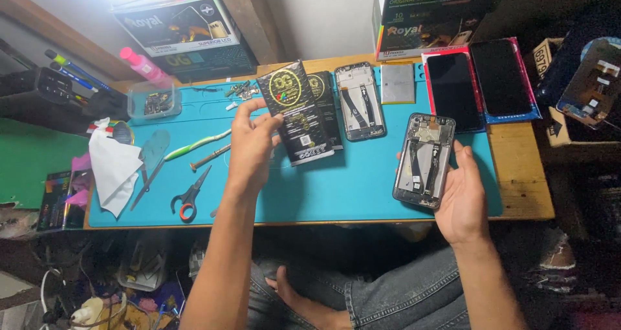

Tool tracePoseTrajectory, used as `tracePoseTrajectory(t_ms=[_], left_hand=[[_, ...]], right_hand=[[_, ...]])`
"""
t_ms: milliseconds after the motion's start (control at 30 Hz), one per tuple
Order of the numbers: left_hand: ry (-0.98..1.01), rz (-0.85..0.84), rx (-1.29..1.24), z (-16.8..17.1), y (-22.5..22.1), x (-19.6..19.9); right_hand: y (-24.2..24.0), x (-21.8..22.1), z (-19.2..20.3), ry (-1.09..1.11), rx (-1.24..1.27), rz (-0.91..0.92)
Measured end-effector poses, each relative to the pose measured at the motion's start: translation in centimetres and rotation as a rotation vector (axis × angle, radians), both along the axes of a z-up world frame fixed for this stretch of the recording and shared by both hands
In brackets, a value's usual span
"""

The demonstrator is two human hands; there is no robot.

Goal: Disassembling a mobile phone and preparing the frame, likely for applying adhesive or replacing components.

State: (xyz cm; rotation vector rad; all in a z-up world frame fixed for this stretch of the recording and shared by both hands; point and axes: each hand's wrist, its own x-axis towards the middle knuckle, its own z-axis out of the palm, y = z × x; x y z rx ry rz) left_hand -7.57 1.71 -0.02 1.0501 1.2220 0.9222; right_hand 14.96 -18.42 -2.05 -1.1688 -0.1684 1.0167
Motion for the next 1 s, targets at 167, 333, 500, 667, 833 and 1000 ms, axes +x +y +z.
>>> tracePoseTrajectory(t_ms=[167, 333, 500, 667, 833, 1000], left_hand=[[-0.168, 0.076, -0.094, 2.7, -3.6, -1.7], [-0.012, -0.044, 0.249, 1.7, -8.1, -2.8], [0.104, -0.02, 1.029, 1.9, -13.1, -2.3], [-0.011, -0.009, 1.201, 0.4, -14.4, -2.6], [-0.028, -0.062, 1.22, 0.0, -15.0, -3.9], [0.005, -0.03, 1.188, 0.7, -15.2, -3.5]], right_hand=[[0.0, -0.1, -0.4, -0.032, -0.006, 0.004], [-0.2, -0.1, -1.2, -0.05, 0.005, -0.001], [-0.2, -0.5, -1.2, -0.078, 0.023, 0.0], [-0.1, -0.8, -0.9, -0.073, 0.013, -0.01], [-0.1, -0.8, -1.0, -0.07, 0.015, -0.012], [-0.1, -0.7, -0.8, -0.08, 0.004, -0.003]])
